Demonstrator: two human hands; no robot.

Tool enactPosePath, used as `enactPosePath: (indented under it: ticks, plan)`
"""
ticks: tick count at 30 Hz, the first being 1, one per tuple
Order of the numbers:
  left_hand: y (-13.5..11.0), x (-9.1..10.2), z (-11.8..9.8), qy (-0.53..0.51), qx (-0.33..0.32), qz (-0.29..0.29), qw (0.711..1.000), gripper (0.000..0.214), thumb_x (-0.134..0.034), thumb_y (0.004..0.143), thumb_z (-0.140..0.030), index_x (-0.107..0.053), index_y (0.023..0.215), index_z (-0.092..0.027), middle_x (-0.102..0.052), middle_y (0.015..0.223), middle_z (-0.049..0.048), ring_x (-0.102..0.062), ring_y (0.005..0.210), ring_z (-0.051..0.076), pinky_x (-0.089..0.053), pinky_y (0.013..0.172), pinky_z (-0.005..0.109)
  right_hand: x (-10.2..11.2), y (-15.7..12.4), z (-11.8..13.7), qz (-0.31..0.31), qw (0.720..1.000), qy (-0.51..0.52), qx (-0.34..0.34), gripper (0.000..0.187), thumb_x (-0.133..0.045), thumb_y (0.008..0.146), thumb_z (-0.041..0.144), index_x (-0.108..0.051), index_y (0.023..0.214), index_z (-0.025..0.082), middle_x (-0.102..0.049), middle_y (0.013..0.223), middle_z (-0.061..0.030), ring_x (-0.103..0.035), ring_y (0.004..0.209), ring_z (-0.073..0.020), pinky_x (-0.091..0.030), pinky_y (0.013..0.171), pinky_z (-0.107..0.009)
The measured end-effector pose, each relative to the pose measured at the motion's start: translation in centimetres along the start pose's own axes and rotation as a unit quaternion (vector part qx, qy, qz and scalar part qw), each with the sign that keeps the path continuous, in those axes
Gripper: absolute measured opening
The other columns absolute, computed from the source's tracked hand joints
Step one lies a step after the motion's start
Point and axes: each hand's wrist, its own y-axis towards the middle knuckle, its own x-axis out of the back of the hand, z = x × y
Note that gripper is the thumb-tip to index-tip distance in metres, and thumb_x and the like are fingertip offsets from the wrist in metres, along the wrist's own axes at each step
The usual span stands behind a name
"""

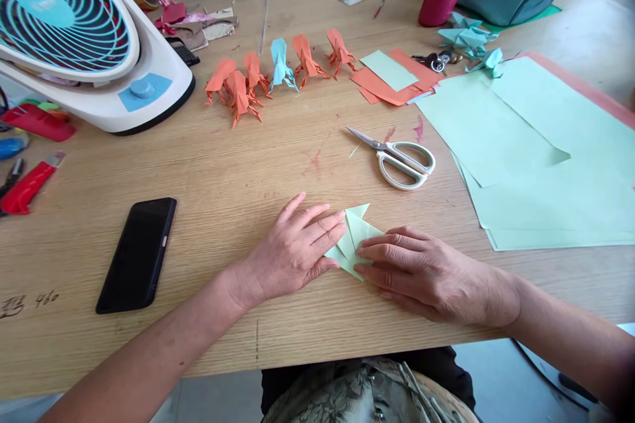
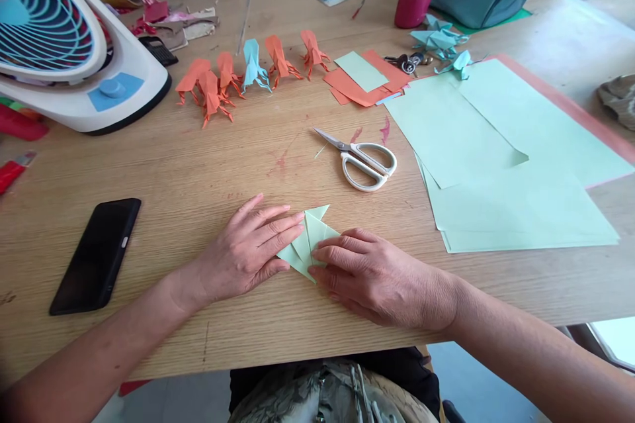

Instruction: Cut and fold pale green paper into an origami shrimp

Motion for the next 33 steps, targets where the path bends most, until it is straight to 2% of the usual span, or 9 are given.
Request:
enactPosePath:
  ticks: [3,9,13,17,21,25,28,33]
  plan:
    - [0.3,0.1,-0.1,-0.001,0.006,-0.006,1.0,0.051,-0.038,0.102,-0.049,-0.057,0.132,-0.012,-0.063,0.137,0.0121,-0.053,0.126,0.03,-0.027,0.117,0.059,0.0,0.0,0.0,-0.001,1.0,-0.001,-0.003,0.033,-0.049,0.098,0.02,-0.06,0.128,0.011,-0.064,0.122,-0.0166,-0.059,0.117,-0.0279,-0.05,0.095,-0.045]
    - [0.2,0.3,-0.5,0.049,-0.007,0.008,0.999,0.053,-0.04,0.101,-0.053,-0.05,0.143,-0.022,-0.06,0.14,0.0104,-0.05,0.131,0.034,-0.027,0.114,0.065,0.1,0.1,0.2,0.0,1.0,-0.002,-0.012,0.033,-0.048,0.099,0.021,-0.061,0.128,0.013,-0.065,0.119,-0.0158,-0.06,0.115,-0.0264,-0.05,0.093,-0.044]
    - [-0.1,0.1,-0.9,0.058,0.0,0.022,0.998,0.058,-0.041,0.098,-0.058,-0.053,0.141,-0.022,-0.057,0.142,0.0127,-0.045,0.136,0.036,-0.028,0.114,0.065,0.1,0.1,0.2,0.0,1.0,-0.002,-0.009,0.03,-0.049,0.098,0.021,-0.063,0.123,0.013,-0.065,0.119,-0.0164,-0.06,0.114,-0.0266,-0.05,0.093,-0.044]
    - [-0.1,-0.1,-0.9,0.044,0.001,0.012,0.999,0.06,-0.039,0.096,-0.061,-0.055,0.14,-0.022,-0.058,0.141,0.0132,-0.045,0.136,0.036,-0.031,0.113,0.065,0.1,0.1,0.1,-0.001,1.0,0.004,-0.008,0.027,-0.05,0.098,0.021,-0.064,0.121,0.013,-0.065,0.119,-0.0162,-0.06,0.115,-0.0268,-0.05,0.093,-0.045]
    - [-0.1,-0.2,-0.8,0.042,0.005,0.018,0.999,0.06,-0.043,0.095,-0.061,-0.054,0.14,-0.023,-0.057,0.141,0.0132,-0.045,0.136,0.036,-0.032,0.112,0.065,0.2,0.3,0.2,-0.052,0.997,0.047,-0.023,0.029,-0.049,0.1,0.02,-0.06,0.126,0.013,-0.067,0.116,-0.0148,-0.063,0.109,-0.0236,-0.051,0.092,-0.043]
    - [-0.1,-0.1,-0.8,0.044,0.007,0.024,0.999,0.061,-0.046,0.094,-0.061,-0.053,0.141,-0.023,-0.055,0.144,0.0136,-0.043,0.138,0.036,-0.032,0.113,0.064,0.4,1.5,0.1,-0.108,0.986,0.06,-0.11,0.036,-0.045,0.099,0.014,-0.055,0.133,0.017,-0.067,0.112,-0.0132,-0.064,0.101,-0.0223,-0.054,0.086,-0.039]
    - [-0.1,-0.2,-0.8,0.037,0.008,0.024,0.999,0.06,-0.043,0.094,-0.061,-0.055,0.139,-0.023,-0.054,0.144,0.0138,-0.043,0.138,0.036,-0.032,0.112,0.065,0.1,2.6,-0.7,-0.137,0.978,0.044,-0.154,0.034,-0.044,0.099,0.013,-0.058,0.129,0.017,-0.068,0.105,-0.0114,-0.065,0.094,-0.0216,-0.054,0.082,-0.037]
    - [-0.1,-0.3,-0.7,0.016,0.012,0.017,1.0,0.061,-0.044,0.094,-0.063,-0.056,0.139,-0.023,-0.054,0.144,0.0144,-0.042,0.138,0.037,-0.031,0.112,0.066,-0.7,3.3,-1.8,-0.164,0.976,-0.001,-0.142,0.035,-0.042,0.097,0.007,-0.06,0.125,0.016,-0.071,0.09,-0.0081,-0.064,0.083,-0.0215,-0.051,0.076,-0.038]
